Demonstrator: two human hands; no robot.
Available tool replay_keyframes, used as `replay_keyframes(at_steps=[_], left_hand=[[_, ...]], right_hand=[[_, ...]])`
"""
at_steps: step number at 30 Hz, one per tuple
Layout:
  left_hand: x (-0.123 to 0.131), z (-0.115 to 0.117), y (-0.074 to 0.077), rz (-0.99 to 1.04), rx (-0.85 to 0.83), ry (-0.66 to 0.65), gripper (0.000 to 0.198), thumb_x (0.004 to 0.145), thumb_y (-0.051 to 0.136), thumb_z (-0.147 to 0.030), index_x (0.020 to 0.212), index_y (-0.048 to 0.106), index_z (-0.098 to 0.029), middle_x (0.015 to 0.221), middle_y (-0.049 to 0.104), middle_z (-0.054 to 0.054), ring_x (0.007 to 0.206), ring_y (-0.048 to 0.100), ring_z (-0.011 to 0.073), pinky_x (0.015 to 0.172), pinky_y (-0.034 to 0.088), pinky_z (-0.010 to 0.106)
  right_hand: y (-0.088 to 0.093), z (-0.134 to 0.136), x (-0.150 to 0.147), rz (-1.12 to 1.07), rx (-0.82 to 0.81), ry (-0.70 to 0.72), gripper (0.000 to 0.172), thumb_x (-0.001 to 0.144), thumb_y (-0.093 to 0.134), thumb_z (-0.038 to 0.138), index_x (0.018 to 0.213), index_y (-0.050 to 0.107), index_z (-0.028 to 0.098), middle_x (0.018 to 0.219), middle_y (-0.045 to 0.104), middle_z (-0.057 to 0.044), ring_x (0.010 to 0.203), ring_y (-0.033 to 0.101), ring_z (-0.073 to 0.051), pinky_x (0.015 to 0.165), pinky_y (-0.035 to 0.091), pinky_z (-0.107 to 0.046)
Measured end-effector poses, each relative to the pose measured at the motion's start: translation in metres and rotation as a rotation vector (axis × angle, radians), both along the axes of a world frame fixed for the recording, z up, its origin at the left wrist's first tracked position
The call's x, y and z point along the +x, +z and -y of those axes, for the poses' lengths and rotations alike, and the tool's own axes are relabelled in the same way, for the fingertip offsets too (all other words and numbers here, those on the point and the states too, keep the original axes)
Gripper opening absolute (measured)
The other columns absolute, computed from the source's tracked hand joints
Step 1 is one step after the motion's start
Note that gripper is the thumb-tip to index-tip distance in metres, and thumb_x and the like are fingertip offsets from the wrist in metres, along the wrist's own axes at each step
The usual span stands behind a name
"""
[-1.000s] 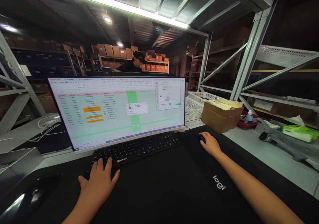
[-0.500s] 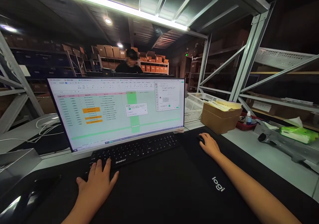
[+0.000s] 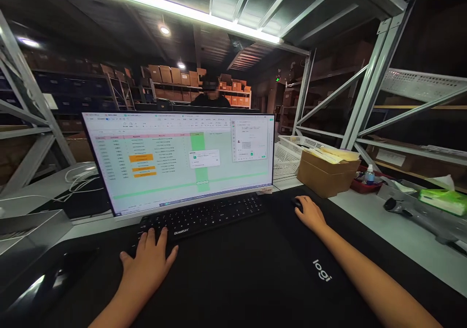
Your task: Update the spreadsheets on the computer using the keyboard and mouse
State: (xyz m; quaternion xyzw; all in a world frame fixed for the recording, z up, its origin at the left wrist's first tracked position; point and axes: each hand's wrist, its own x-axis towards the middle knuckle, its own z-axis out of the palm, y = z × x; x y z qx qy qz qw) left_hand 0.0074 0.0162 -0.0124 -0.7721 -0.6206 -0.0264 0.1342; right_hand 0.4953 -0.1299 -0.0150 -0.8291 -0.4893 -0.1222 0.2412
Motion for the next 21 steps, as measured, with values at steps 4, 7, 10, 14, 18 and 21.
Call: replay_keyframes(at_steps=[4,7,10,14,18,21], left_hand=[[0.001,0.012,0.007,0.124,0.043,-0.035,0.064,0.094,0.031,-0.039,0.148,0.039,-0.006,0.156,0.034,0.030,0.145,0.031,0.0439,0.105,0.029,0.075],[0.001,0.021,0.010,0.157,0.054,-0.109,0.065,0.092,0.041,-0.040,0.147,0.040,-0.005,0.155,0.036,0.029,0.144,0.034,0.0423,0.114,0.024,0.067],[0.000,0.022,0.009,0.159,0.050,-0.116,0.063,0.091,0.044,-0.039,0.147,0.041,-0.010,0.158,0.036,0.023,0.147,0.031,0.0352,0.120,0.024,0.056],[0.001,0.023,0.008,0.181,0.044,-0.155,0.058,0.092,0.045,-0.036,0.145,0.044,-0.014,0.155,0.041,0.020,0.144,0.037,0.0326,0.118,0.028,0.054],[-0.001,0.019,0.011,0.222,0.039,-0.181,0.060,0.093,0.045,-0.044,0.145,0.044,-0.014,0.154,0.041,0.021,0.143,0.037,0.0330,0.119,0.026,0.056],[-0.004,0.011,0.015,0.259,0.037,-0.153,0.065,0.093,0.042,-0.052,0.145,0.043,-0.013,0.155,0.039,0.022,0.143,0.036,0.0336,0.118,0.028,0.055]], right_hand=[[-0.007,0.005,0.005,0.043,-0.034,0.042,0.043,0.086,0.047,0.032,0.126,0.059,0.021,0.130,0.061,-0.012,0.111,0.063,-0.024,0.096,0.047,-0.038],[-0.024,0.003,0.024,0.086,-0.023,0.049,0.049,0.086,0.042,0.040,0.127,0.059,0.019,0.130,0.061,-0.016,0.109,0.064,-0.030,0.094,0.049,-0.044],[-0.045,-0.010,0.051,0.102,0.026,0.088,0.055,0.085,0.037,0.048,0.125,0.061,0.018,0.123,0.062,-0.021,0.112,0.063,-0.035,0.098,0.047,-0.048],[-0.063,-0.022,0.071,0.076,0.084,0.125,0.058,0.081,0.039,0.052,0.130,0.058,0.028,0.119,0.063,-0.021,0.116,0.061,-0.037,0.098,0.045,-0.053],[-0.063,-0.021,0.071,0.055,0.105,0.134,0.060,0.079,0.041,0.052,0.134,0.054,0.031,0.119,0.063,-0.020,0.119,0.059,-0.037,0.102,0.043,-0.053],[-0.060,-0.019,0.068,0.060,0.095,0.161,0.058,0.080,0.041,0.051,0.131,0.056,0.027,0.120,0.063,-0.021,0.121,0.058,-0.036,0.103,0.043,-0.051]])
